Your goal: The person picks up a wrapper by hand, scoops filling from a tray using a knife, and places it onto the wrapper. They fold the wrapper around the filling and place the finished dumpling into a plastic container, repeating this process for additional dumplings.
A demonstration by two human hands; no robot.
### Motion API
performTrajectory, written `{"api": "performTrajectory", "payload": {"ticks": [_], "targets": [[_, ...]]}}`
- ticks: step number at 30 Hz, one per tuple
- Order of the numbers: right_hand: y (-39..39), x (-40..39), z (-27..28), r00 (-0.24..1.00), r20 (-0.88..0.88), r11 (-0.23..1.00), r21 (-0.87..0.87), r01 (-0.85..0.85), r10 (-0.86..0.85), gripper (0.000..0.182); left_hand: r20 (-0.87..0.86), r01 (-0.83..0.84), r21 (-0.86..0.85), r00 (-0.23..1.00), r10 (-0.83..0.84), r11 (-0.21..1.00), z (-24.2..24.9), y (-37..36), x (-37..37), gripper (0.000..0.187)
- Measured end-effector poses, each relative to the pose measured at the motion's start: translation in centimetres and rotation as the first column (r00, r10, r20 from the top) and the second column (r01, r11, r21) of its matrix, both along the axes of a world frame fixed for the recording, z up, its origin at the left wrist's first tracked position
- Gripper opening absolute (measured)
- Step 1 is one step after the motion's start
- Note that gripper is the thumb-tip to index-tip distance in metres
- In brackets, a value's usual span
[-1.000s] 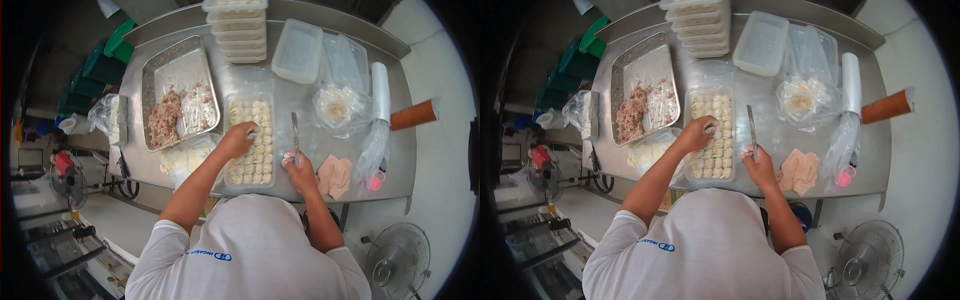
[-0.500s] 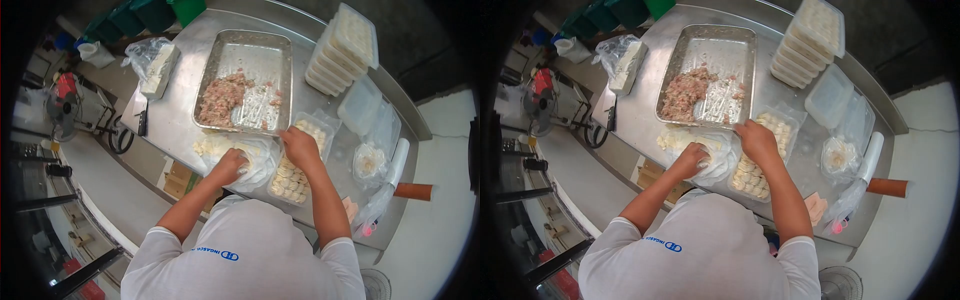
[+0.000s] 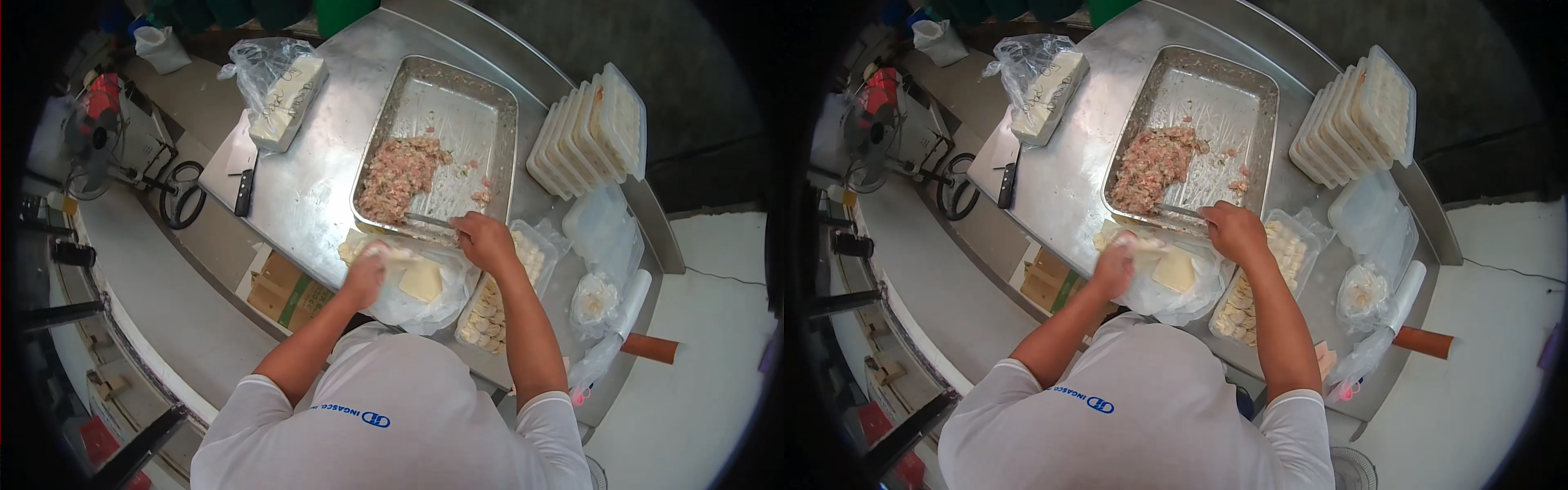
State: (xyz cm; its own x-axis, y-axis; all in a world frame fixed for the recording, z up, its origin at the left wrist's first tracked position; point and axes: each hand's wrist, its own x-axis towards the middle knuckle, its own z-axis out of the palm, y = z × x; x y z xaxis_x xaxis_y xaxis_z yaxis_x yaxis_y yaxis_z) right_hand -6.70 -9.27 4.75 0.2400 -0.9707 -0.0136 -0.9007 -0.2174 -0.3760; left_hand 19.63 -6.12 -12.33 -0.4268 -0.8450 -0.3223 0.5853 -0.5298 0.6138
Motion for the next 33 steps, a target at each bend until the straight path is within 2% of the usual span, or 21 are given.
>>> {"api": "performTrajectory", "payload": {"ticks": [1,3,4,6,7,9,10,12,13,15,16,18,19,21,22,24,28,30,31,32,33], "targets": [[0.0,0.5,-0.3,1.000,-0.001,1.000,0.004,0.013,-0.013,0.024,-0.001,0.013,0.004,1.000,-0.013,1.000,2.3,-0.4,1.0,0.022],[-0.3,1.1,-0.9,0.997,-0.048,0.998,0.012,-0.059,0.060,0.022,-0.376,-0.059,0.154,0.919,0.114,0.986,7.2,-1.3,2.9,0.029],[-0.4,0.9,-1.0,0.997,-0.049,0.998,0.010,-0.058,0.059,0.022,-0.378,-0.058,0.153,0.919,0.112,0.987,7.6,-1.6,3.3,0.029],[-0.5,0.4,-1.1,0.991,0.101,0.996,-0.033,-0.089,0.091,0.022,-0.153,-0.192,0.240,0.961,0.232,0.952,8.3,-2.1,4.1,0.038],[-0.3,0.8,-0.3,0.990,0.102,0.995,-0.032,-0.095,0.098,0.022,-0.152,-0.198,0.241,0.959,0.239,0.950,9.0,-2.4,4.4,0.038],[0.9,1.4,1.8,0.966,0.247,0.997,-0.032,-0.064,0.070,0.023,-0.071,-0.280,0.269,0.949,0.308,0.922,10.5,-3.3,4.5,0.043],[1.6,2.1,2.7,0.966,0.249,0.997,-0.028,-0.069,0.074,0.023,-0.068,-0.285,0.272,0.947,0.314,0.919,11.2,-3.7,4.5,0.043],[2.9,3.5,3.8,0.958,0.286,0.995,-0.104,0.003,0.027,0.024,-0.217,-0.163,0.162,0.956,0.196,0.973,12.3,-4.5,4.1,0.042],[3.2,4.2,3.6,0.958,0.285,0.994,-0.105,0.004,0.027,0.024,-0.218,-0.162,0.161,0.956,0.195,0.974,12.9,-4.8,3.6,0.042],[3.9,5.1,2.8,0.983,0.174,0.970,-0.242,-0.022,0.065,0.023,-0.420,-0.046,0.120,0.903,0.093,0.992,13.9,-5.1,2.7,0.040],[4.4,4.9,2.3,0.983,0.174,0.969,-0.245,-0.013,0.058,0.023,-0.420,-0.038,0.117,0.904,0.084,0.992,14.0,-5.3,2.4,0.040],[5.4,4.1,1.5,0.988,0.157,0.979,-0.203,0.020,0.012,0.026,-0.295,-0.133,0.233,0.934,0.200,0.963,14.1,-5.4,1.7,0.038],[6.1,4.1,2.4,0.987,0.161,0.978,-0.207,0.025,0.009,0.026,-0.291,-0.130,0.229,0.936,0.196,0.965,14.1,-5.4,1.4,0.038],[7.8,4.2,4.2,0.981,0.143,0.979,-0.136,0.149,-0.130,0.026,-0.159,-0.248,0.241,0.944,0.290,0.938,14.0,-4.9,0.8,0.037],[8.2,4.3,4.0,0.980,0.147,0.979,-0.134,0.157,-0.137,0.026,-0.154,-0.242,0.242,0.946,0.284,0.940,13.7,-4.6,0.6,0.037],[9.0,4.6,3.0,0.944,0.318,0.964,-0.213,0.158,-0.085,0.028,-0.158,-0.167,0.214,0.966,0.203,0.962,13.4,-3.9,-0.2,0.037],[9.2,3.8,1.4,0.965,0.250,0.960,-0.243,0.138,-0.075,0.029,-0.185,-0.141,0.142,0.969,0.166,0.980,15.7,-2.5,-1.7,0.038],[10.4,2.8,2.8,0.917,0.385,0.949,-0.238,0.204,-0.100,0.030,-0.372,-0.084,0.078,0.922,0.107,0.993,17.8,-1.6,-1.6,0.041],[11.3,2.3,3.6,0.914,0.389,0.946,-0.235,0.223,-0.119,0.030,-0.365,-0.113,0.083,0.921,0.135,0.990,19.2,-1.0,-2.1,0.037],[11.9,1.6,4.5,0.872,0.473,0.950,-0.195,0.246,-0.129,0.028,-0.365,-0.092,0.082,0.924,0.115,0.992,18.9,-0.7,-2.7,0.037],[12.7,0.7,5.2,0.822,0.552,0.952,-0.155,0.265,-0.139,0.027,-0.124,-0.020,-0.013,0.992,0.018,1.000,18.2,-0.5,-3.0,0.035]]}}
